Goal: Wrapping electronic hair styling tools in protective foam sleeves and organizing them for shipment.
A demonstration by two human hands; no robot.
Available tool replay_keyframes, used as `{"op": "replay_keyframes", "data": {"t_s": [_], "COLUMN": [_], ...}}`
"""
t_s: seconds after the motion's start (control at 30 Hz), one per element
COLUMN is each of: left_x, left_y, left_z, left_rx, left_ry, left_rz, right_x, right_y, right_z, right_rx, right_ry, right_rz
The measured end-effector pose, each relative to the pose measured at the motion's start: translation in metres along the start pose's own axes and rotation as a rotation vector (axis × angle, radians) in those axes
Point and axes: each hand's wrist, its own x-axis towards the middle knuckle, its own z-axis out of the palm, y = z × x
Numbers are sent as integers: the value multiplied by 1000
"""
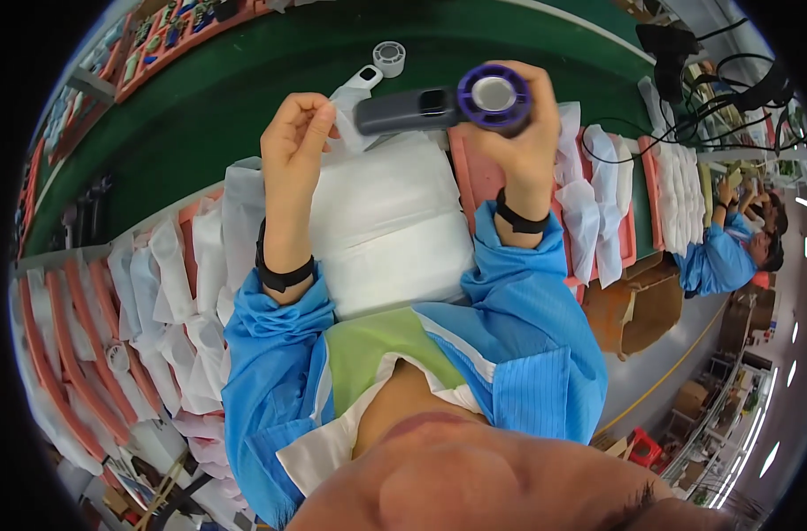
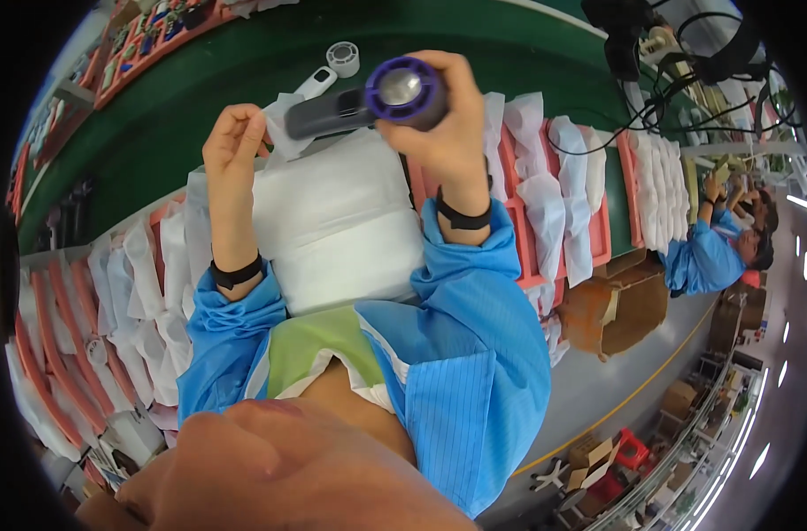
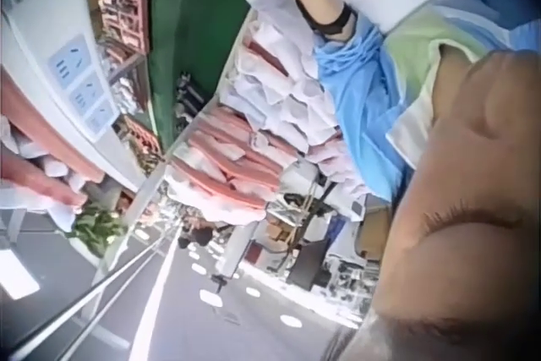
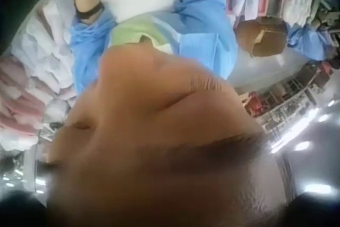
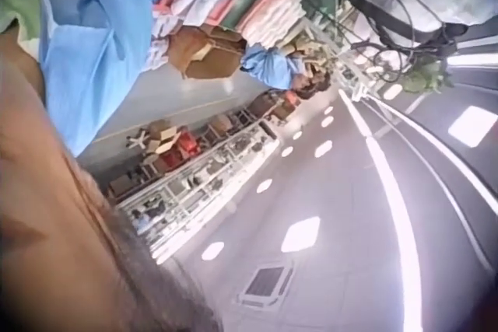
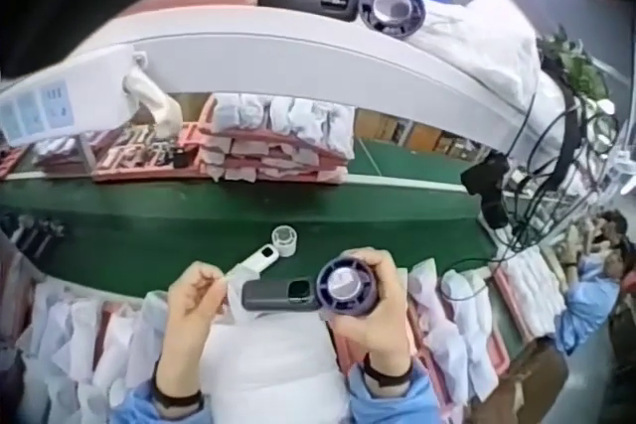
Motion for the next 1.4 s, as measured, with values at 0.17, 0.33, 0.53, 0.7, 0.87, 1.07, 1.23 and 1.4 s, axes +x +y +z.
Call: {"op": "replay_keyframes", "data": {"t_s": [0.17, 0.33, 0.53, 0.7, 0.87, 1.07, 1.23, 1.4], "left_x": [-3, -2, 2, 6, 4, 8, -1, -8], "left_y": [0, 1, -15, -23, -2, -8, 3, 5], "left_z": [3, 4, -13, -20, -4, -11, 9, 13], "left_rx": [-233, -474, -16, 411, 36, -239, -95, 35], "left_ry": [55, 143, 23, 108, 249, 247, 261, 262], "left_rz": [-35, -153, -94, 24, -20, -82, 37, 3], "right_x": [-2, -4, -4, -5, -5, -9, -20, -22], "right_y": [21, 27, 25, 26, 25, 30, 38, 42], "right_z": [28, 41, 37, 42, 44, 54, 78, 81], "right_rx": [-92, -257, -320, -181, -166, -166, -276, -473], "right_ry": [-110, -117, -105, -121, -141, -291, -290, -259], "right_rz": [-134, -276, -322, -254, -288, -364, -473, -509]}}
